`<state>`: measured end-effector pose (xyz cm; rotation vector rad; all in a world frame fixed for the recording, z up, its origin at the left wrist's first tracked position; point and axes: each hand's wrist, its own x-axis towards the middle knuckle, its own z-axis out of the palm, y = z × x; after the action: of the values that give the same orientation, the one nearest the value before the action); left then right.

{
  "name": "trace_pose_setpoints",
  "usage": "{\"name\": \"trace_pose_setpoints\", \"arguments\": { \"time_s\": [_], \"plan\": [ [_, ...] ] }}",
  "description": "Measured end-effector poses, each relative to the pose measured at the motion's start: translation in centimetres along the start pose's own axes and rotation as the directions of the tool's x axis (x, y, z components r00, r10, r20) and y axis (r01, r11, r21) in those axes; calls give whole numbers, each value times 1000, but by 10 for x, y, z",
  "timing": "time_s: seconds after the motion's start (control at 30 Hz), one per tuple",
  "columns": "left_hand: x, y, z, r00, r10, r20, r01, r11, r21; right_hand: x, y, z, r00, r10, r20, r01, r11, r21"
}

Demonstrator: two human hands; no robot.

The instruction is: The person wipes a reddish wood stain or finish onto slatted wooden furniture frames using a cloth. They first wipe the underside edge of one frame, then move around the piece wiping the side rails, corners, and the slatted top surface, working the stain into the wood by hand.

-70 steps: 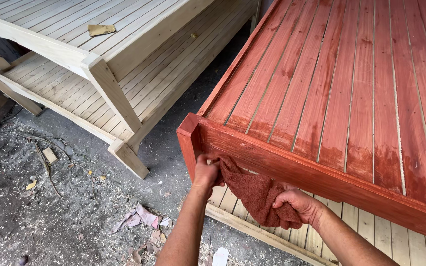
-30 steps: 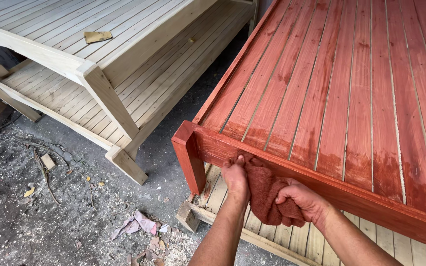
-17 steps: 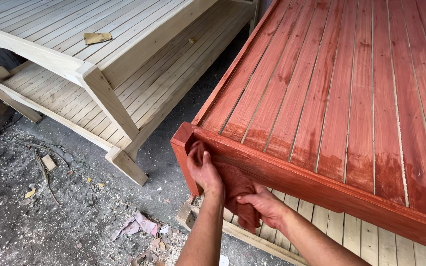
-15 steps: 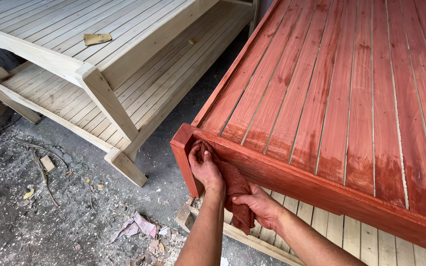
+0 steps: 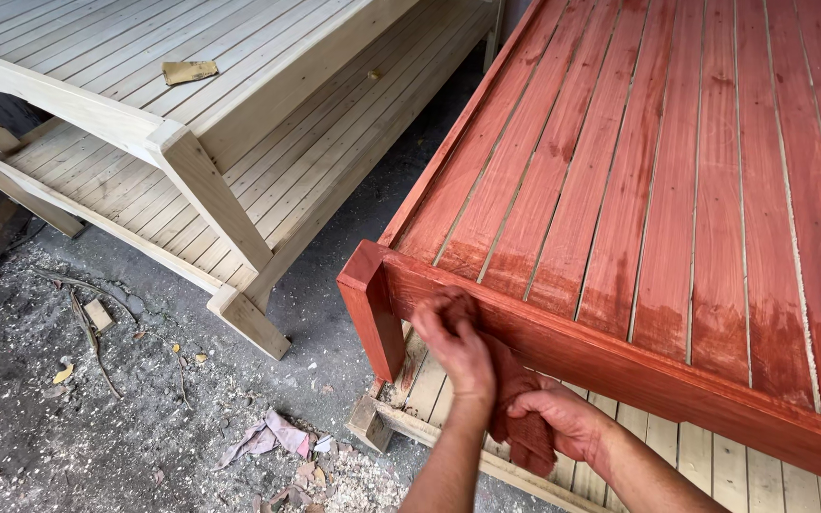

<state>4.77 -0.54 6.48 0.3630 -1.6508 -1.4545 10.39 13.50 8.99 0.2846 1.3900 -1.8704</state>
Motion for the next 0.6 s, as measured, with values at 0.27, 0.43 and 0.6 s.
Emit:
{"name": "trace_pose_setpoints", "arguments": {
  "time_s": [0.27, 0.43, 0.6],
  "plan": [
    [60, -44, -9, 988, 116, -97, -122, 991, -53, 11, -11, 34, 996, -88, -4, 88, 996, 6],
    [24, -20, 8, 999, -34, 22, 40, 901, -432, -22, -16, -1, 981, -136, -136, 141, 990, 27],
    [-65, 23, 20, 981, 23, 193, 8, 987, -158, -63, 8, -79, 948, -174, -266, 209, 972, 107]
  ]
}}
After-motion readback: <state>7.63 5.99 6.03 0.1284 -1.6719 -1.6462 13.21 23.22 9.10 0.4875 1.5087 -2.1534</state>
